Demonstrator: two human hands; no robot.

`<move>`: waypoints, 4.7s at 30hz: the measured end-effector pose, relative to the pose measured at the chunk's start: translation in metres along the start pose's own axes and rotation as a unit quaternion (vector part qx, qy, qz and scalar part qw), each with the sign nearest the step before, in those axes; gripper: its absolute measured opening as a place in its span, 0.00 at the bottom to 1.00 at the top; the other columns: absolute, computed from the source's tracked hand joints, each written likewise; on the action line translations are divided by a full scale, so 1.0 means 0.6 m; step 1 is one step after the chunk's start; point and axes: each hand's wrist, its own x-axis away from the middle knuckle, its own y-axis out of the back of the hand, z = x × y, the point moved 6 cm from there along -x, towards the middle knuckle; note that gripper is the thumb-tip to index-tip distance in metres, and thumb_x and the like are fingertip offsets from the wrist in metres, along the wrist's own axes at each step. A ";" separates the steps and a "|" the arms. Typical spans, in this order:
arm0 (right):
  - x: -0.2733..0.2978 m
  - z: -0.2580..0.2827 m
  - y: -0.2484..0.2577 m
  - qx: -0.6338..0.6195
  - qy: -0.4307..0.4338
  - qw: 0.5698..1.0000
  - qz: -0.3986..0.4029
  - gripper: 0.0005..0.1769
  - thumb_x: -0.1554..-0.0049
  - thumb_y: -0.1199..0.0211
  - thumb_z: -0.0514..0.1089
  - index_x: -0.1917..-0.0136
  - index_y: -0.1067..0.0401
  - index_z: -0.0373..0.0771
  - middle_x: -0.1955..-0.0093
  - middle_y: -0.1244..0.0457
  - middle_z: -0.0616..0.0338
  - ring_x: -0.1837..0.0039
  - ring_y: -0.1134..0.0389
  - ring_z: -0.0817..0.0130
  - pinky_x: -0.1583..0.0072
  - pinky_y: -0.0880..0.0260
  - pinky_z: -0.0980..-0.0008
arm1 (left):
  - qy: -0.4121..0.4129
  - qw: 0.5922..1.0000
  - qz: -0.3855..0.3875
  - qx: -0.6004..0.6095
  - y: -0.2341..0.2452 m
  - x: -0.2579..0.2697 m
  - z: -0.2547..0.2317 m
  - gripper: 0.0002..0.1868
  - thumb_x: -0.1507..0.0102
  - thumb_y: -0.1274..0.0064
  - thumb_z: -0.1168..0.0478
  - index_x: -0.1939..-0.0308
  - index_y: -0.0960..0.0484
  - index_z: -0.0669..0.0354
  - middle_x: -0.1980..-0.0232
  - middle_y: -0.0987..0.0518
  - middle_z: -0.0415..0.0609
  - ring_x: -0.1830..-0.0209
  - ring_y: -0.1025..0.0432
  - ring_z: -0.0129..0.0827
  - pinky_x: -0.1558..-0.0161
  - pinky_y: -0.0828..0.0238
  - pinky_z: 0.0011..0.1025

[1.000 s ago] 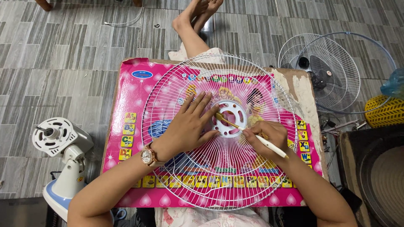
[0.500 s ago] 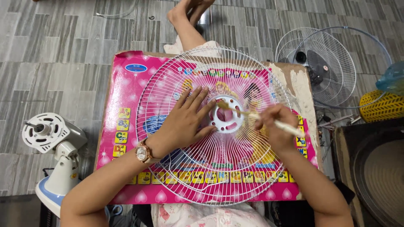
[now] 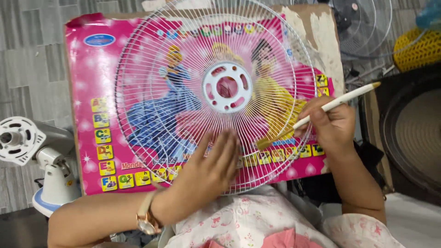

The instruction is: Cleaning a fan grill using a small brush to remove dust

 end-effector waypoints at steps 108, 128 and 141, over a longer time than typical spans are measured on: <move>0.100 -0.045 0.059 0.327 -0.009 0.932 -0.154 0.23 0.31 0.54 0.44 0.60 0.28 0.27 0.42 0.34 0.50 0.53 0.38 0.67 0.50 0.38 0.72 | 0.231 0.944 0.037 0.231 -0.050 0.204 0.139 0.61 0.48 0.43 0.34 0.22 0.50 0.63 0.19 0.62 0.79 0.17 0.65 0.72 0.28 0.56 0.59; 0.146 -0.095 0.037 0.030 0.001 0.942 -0.335 0.12 0.32 0.43 0.51 0.50 0.34 0.42 0.67 0.37 0.60 0.71 0.39 0.76 0.67 0.33 0.77 | 0.073 0.997 0.009 -0.020 -0.036 0.038 -0.050 0.45 0.30 0.65 0.33 0.28 0.35 0.73 0.26 0.36 0.71 0.26 0.40 0.65 0.28 0.48 0.58; 0.154 -0.066 -0.031 0.013 0.006 0.972 -0.236 0.08 0.33 0.43 0.44 0.48 0.36 0.38 0.63 0.33 0.54 0.68 0.30 0.69 0.64 0.24 0.74 | -0.080 0.987 -0.024 -0.135 -0.046 0.038 -0.039 0.31 0.29 0.64 0.51 0.36 0.27 0.79 0.36 0.26 0.76 0.38 0.29 0.67 0.38 0.29 0.53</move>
